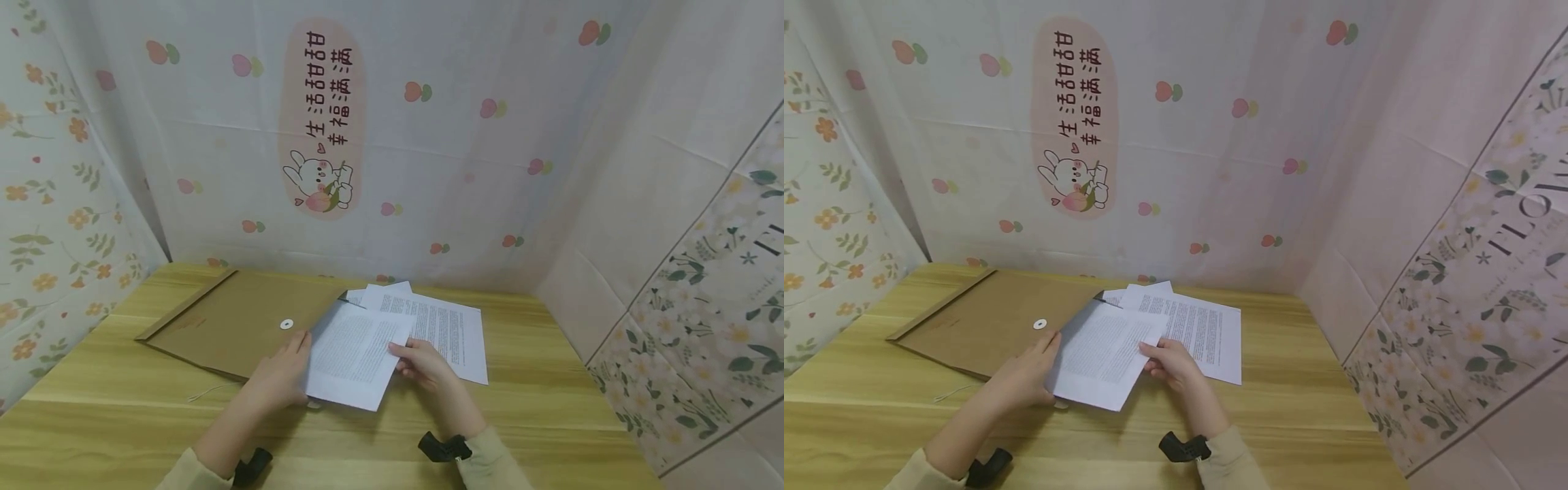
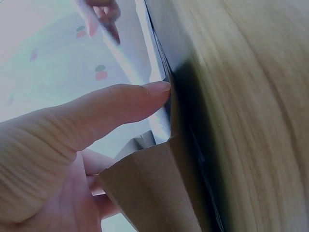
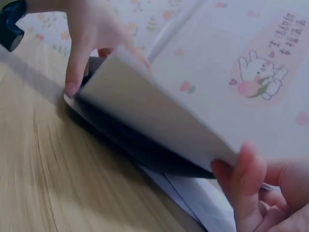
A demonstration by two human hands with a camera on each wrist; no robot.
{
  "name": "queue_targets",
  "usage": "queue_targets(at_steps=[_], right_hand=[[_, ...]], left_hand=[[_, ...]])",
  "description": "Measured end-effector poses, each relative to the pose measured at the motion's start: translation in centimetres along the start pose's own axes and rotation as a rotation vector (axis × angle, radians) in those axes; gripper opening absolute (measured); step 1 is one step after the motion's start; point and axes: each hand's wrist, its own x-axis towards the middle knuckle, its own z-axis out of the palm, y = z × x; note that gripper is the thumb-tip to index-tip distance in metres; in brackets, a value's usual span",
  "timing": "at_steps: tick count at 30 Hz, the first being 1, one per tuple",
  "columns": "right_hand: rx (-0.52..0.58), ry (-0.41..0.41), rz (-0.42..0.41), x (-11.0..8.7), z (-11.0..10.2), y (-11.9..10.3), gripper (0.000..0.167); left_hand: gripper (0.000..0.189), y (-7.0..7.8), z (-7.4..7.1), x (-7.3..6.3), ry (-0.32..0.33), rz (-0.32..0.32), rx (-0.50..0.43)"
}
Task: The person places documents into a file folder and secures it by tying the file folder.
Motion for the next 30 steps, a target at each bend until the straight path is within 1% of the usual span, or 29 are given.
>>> queue_targets(at_steps=[5, 13, 15, 21, 25, 30], right_hand=[[0.058, -0.021, 0.006, 0.9, 1.7, -0.1, 0.026], [0.147, -0.037, -0.019, 1.7, 4.2, 0.2, 0.037], [0.149, -0.033, -0.024, 2.0, 4.9, 0.3, 0.036], [0.129, -0.028, -0.033, 2.8, 6.7, 0.7, 0.025], [0.123, -0.018, -0.028, 3.3, 7.6, 1.0, 0.024], [0.116, -0.014, -0.027, 3.8, 8.6, 0.9, 0.024]], left_hand=[[0.104, 0.1, -0.2, -0.2, -0.003, 0.008, 0.001], [0.104, 0.0, 0.0, -0.2, 0.005, 0.018, -0.001], [0.105, 0.0, 0.0, -0.1, 0.006, 0.017, -0.008], [0.107, -0.2, 0.2, 0.1, 0.003, 0.019, -0.005], [0.108, -0.2, 0.3, 0.2, 0.016, 0.021, -0.004], [0.11, -0.2, 0.4, 0.1, 0.009, 0.017, -0.016]])
